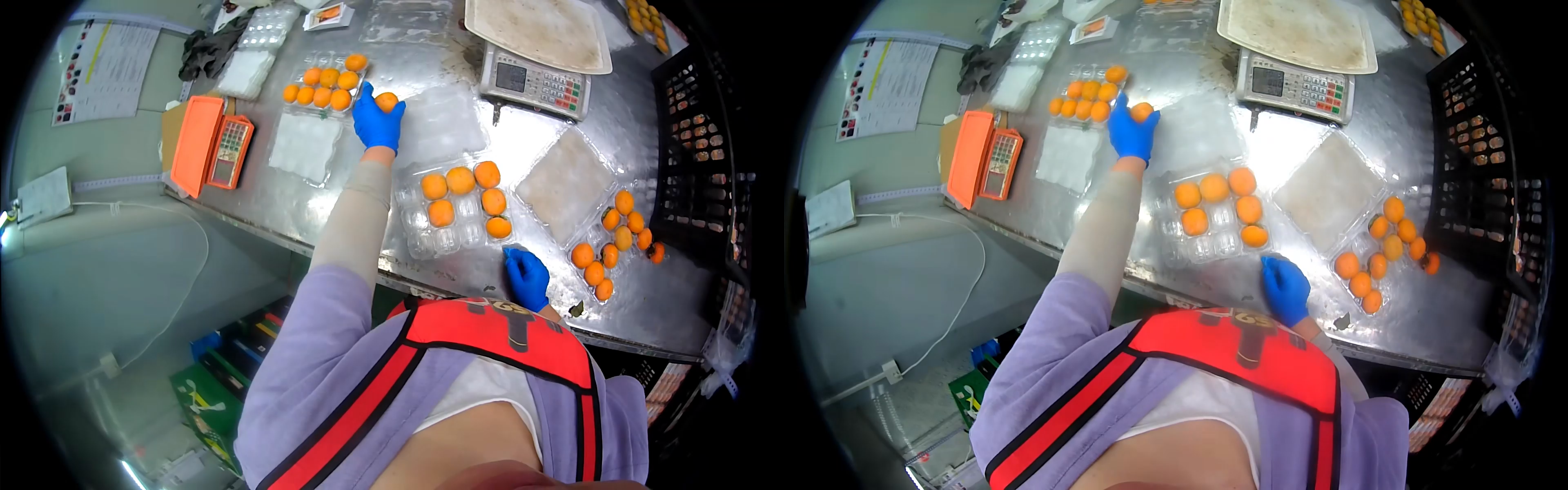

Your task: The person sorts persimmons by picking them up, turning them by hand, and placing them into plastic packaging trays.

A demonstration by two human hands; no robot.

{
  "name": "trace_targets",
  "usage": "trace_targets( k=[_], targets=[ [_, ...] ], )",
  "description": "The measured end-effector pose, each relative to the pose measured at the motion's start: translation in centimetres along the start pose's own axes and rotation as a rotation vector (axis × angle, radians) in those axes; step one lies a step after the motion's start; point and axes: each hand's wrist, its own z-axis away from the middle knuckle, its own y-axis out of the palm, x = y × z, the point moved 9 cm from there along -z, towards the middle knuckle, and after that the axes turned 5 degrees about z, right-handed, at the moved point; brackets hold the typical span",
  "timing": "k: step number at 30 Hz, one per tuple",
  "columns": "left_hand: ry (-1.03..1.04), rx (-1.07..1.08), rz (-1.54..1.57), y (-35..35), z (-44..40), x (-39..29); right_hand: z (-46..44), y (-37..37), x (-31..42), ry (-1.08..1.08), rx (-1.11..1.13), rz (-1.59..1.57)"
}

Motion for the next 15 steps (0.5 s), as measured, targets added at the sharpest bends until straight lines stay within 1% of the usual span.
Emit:
trace_targets(
  k=[3,6,8,12,14,15],
  targets=[
    [-0.017,-0.021,-0.028,0.3,0.8,0.7,0.0,-0.1,0.3,0.004,-0.004,-0.034],
    [-0.054,0.045,-0.083,0.4,1.3,1.2,0.0,-0.1,0.3,-0.049,-0.021,-0.002],
    [0.075,0.103,-0.07,0.8,1.2,1.8,0.0,-0.1,0.5,-0.052,-0.014,0.028],
    [0.067,0.176,0.022,0.6,0.4,3.6,-0.1,-0.3,1.1,-0.084,-0.008,0.076],
    [0.199,0.15,0.153,-1.2,-0.9,0.9,-0.2,-0.3,1.3,-0.083,0.002,0.072],
    [0.357,-0.005,0.113,-2.9,-1.8,0.4,-0.2,-0.4,1.4,-0.083,0.005,0.069]
  ],
)
